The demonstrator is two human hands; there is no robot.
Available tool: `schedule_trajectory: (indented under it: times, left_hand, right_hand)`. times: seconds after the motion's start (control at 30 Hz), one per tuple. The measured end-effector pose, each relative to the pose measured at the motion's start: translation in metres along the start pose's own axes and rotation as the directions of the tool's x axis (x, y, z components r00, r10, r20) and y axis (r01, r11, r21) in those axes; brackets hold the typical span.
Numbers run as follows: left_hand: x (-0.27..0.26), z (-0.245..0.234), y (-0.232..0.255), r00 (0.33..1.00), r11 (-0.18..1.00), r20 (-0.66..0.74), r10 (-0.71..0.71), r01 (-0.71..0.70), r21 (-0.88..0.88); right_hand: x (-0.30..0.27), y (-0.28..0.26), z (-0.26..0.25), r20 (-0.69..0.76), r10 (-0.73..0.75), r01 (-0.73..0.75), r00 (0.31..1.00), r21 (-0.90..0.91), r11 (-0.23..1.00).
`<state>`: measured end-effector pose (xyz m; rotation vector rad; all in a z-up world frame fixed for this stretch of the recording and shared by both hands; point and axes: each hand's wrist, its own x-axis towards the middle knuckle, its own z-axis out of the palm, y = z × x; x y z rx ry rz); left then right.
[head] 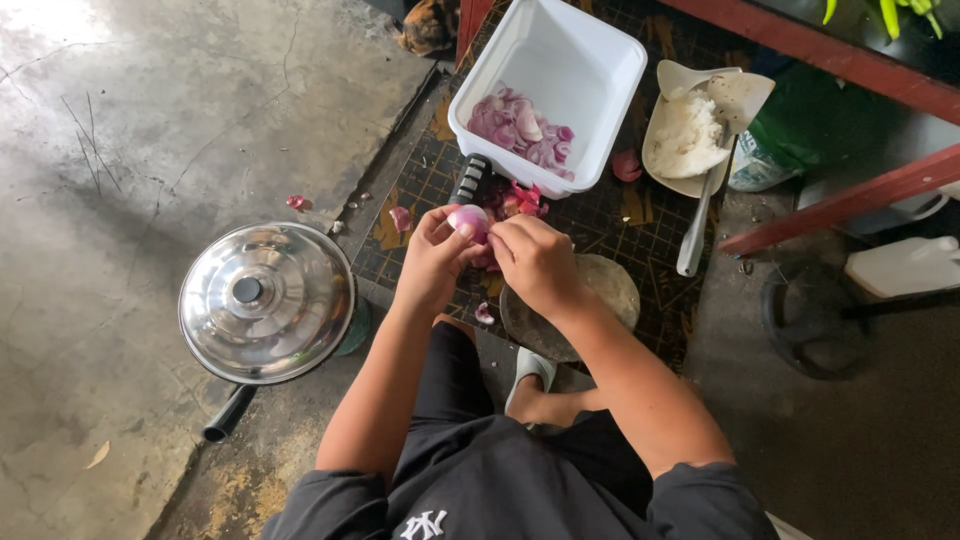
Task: The person peels the outer layers of red onions and slices them into thin pieces on a wooden cutting board using a red-handled knife. The sliced onions are then transferred into a white plastic container.
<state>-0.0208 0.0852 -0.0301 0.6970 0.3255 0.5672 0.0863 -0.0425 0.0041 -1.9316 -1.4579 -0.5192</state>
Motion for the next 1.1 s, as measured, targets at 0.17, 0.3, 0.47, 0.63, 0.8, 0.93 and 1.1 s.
schedule_trajectory:
  times: [0.17,0.3,0.47,0.63,0.8,0.93,1.1]
  left_hand:
    - [0.007,-0.014,-0.013,1.0,1.0,0.017,-0.02,0.02,-0.012]
    - [0.006,-0.015,-0.006,0.996,0.999,0.076,-0.039,0.037,0.021]
    - [0.002,-0.017,0.005,0.987,0.999,0.153,-0.041,0.044,-0.013]
    - [-0.003,-0.019,0.02,0.971,0.997,0.238,-0.027,0.045,-0.07]
    - [0.004,-0.04,0.01,0.964,0.987,0.263,-0.034,0.074,-0.145]
    - [0.021,-0.063,-0.014,0.967,0.977,0.247,-0.064,0.111,-0.18]
    - [0.018,-0.052,-0.009,0.971,0.971,0.22,-0.095,0.138,-0.193]
  right_hand:
    - [0.007,0.009,-0.002,0.01,-0.015,0.015,1.0,-0.011,1.0]
    - [0.01,0.027,0.006,0.022,0.004,-0.004,1.0,-0.002,1.0]
    - [0.013,0.057,0.011,0.079,0.068,-0.065,0.995,-0.051,0.997]
    - [0.007,0.089,0.025,0.147,0.226,-0.197,0.963,-0.19,0.962]
    - [0.0,0.099,0.032,0.343,0.4,-0.262,0.85,-0.384,0.885]
    - [0.01,0.084,0.019,0.407,0.379,-0.256,0.831,-0.324,0.911]
    - [0.022,0.062,0.015,0.358,0.334,-0.405,0.872,0.141,0.904]
